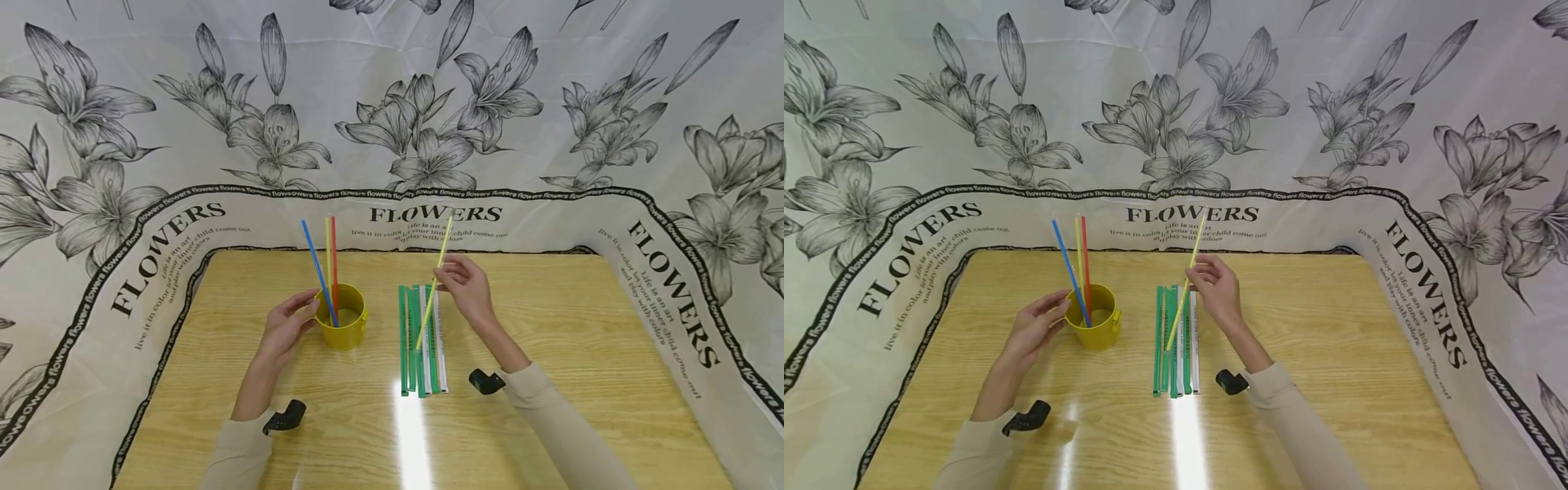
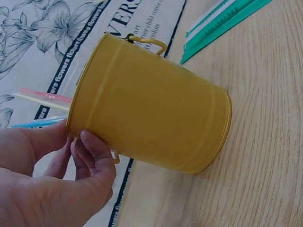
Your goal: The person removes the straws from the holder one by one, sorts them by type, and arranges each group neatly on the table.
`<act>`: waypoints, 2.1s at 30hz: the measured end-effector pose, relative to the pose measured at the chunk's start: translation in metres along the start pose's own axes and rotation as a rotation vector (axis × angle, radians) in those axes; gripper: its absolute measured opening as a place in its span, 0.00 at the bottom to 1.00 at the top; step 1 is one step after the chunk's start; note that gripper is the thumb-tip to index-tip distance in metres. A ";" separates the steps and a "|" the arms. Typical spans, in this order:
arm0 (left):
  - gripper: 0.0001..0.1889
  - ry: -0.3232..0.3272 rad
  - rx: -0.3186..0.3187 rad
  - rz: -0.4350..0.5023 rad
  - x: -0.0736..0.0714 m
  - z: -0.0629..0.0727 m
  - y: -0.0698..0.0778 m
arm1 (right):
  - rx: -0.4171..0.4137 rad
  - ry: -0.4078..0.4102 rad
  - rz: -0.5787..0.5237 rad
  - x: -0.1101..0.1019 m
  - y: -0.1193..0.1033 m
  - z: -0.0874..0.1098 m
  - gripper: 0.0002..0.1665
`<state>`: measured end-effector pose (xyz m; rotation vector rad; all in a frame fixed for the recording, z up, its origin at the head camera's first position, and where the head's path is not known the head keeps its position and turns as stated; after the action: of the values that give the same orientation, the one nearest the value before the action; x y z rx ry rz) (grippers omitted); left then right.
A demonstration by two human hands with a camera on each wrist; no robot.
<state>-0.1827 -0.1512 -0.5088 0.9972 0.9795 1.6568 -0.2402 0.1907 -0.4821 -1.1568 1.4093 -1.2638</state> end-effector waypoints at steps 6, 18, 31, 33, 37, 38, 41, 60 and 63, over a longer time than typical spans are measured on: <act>0.22 0.002 -0.008 -0.006 0.001 0.001 0.003 | 0.026 -0.005 0.059 -0.017 0.011 0.003 0.24; 0.22 0.015 -0.017 -0.014 -0.001 0.002 0.011 | 0.030 -0.013 0.159 -0.048 0.028 0.011 0.22; 0.23 -0.008 -0.014 -0.043 -0.003 0.003 0.011 | 0.040 -0.034 0.244 -0.073 0.042 0.020 0.23; 0.23 -0.011 -0.010 -0.047 -0.003 0.003 0.011 | 0.048 -0.034 0.253 -0.076 0.044 0.021 0.23; 0.22 -0.002 -0.004 -0.053 -0.001 0.003 0.011 | 0.049 -0.045 0.302 -0.081 0.046 0.025 0.23; 0.22 0.002 -0.003 -0.054 -0.001 0.003 0.011 | 0.047 -0.053 0.320 -0.083 0.047 0.026 0.23; 0.21 0.012 0.004 -0.059 0.000 0.002 0.010 | 0.039 -0.066 0.378 -0.087 0.049 0.029 0.24; 0.21 0.001 0.038 -0.090 0.000 0.000 0.008 | -0.007 -0.128 0.561 -0.098 0.077 0.029 0.18; 0.21 0.004 0.034 -0.081 0.000 0.002 0.008 | -0.021 -0.130 0.581 -0.096 0.078 0.030 0.16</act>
<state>-0.1837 -0.1529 -0.5010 0.9649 1.0403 1.5807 -0.2008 0.2837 -0.5594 -0.7427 1.5146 -0.7503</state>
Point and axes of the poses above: each hand's wrist, its own z-axis away from the middle knuckle, its own x-axis out of the palm, y = z × x, the point moved 1 cm from there along -z, towards the middle knuckle, and after that the axes turned 8 degrees about y, right-handed, at the moved point
